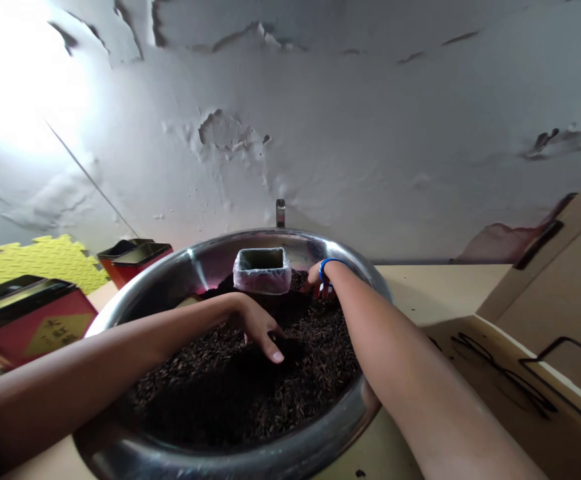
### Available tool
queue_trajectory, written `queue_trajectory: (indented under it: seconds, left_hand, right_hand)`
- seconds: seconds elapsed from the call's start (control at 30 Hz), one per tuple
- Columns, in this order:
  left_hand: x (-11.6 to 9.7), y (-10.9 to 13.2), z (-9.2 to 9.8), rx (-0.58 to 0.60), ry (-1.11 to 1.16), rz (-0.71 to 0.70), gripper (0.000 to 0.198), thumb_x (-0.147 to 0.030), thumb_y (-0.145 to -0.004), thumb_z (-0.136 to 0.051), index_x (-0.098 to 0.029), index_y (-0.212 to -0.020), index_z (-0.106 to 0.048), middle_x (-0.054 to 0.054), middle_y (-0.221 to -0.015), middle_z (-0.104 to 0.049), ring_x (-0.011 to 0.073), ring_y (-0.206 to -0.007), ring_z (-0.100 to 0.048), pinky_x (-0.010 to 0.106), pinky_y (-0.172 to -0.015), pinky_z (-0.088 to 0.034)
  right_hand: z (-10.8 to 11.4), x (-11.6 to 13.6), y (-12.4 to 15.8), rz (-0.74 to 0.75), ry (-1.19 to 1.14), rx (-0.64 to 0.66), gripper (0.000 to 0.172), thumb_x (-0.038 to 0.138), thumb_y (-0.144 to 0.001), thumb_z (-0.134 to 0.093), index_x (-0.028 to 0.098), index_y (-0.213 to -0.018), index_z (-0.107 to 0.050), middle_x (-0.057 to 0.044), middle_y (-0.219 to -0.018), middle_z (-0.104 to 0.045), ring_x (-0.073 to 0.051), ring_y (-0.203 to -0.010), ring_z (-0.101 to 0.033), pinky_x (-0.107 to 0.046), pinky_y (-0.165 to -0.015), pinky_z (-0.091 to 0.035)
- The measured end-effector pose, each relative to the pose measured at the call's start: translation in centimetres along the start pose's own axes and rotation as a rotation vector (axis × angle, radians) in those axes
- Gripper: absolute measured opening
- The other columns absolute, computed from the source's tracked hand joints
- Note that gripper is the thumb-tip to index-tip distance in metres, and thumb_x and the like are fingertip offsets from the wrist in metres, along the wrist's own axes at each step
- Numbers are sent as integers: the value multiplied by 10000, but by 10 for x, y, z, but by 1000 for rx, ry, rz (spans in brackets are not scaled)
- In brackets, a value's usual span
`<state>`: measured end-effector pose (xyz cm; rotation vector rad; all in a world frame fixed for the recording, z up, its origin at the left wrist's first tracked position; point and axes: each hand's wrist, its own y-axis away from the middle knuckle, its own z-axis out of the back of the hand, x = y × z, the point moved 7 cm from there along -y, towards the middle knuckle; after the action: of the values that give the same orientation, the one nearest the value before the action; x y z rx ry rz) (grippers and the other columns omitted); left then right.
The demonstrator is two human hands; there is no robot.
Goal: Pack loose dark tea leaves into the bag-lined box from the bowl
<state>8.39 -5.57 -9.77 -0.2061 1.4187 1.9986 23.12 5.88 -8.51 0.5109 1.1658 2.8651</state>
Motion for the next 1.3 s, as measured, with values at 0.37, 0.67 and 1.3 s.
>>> queue_trajectory:
  seconds: [0.37,0.67,1.3]
  left_hand:
    - [-15,3,-16,29,-19,-45,814,-561,-525,-661,-167,-1201,-438,77,-1186,-519,253,-1062,-493,344,-867,-430]
    - [-20,2,-18,-30,44,-4,616,-483,-474,-707,-156,-986,-604,48,-867,-656,227,-808,-602,319,-687,-512]
    - [-29,19,5,-154,91,-152,448,-469,-572,-644,-183,-911,-581,23,-851,-606,170,-719,-574,210,-450,-438]
  right_hand:
    - [0,-3,-5,3,0,-14,422,438,-713,-576,196,-1054,-526,-100,-964,-573,-238,-796,-578,-400,-655,-482]
    - [-1,-2,-4,3,-10,-5,432,437,-692,-600,204,-1050,-532,-95,-981,-570,-224,-794,-577,-378,-655,-482]
    - [-9,5,0,6,45,3,467,457,-690,-604,211,-1073,-502,-87,-984,-576,-216,-803,-582,-366,-671,-473]
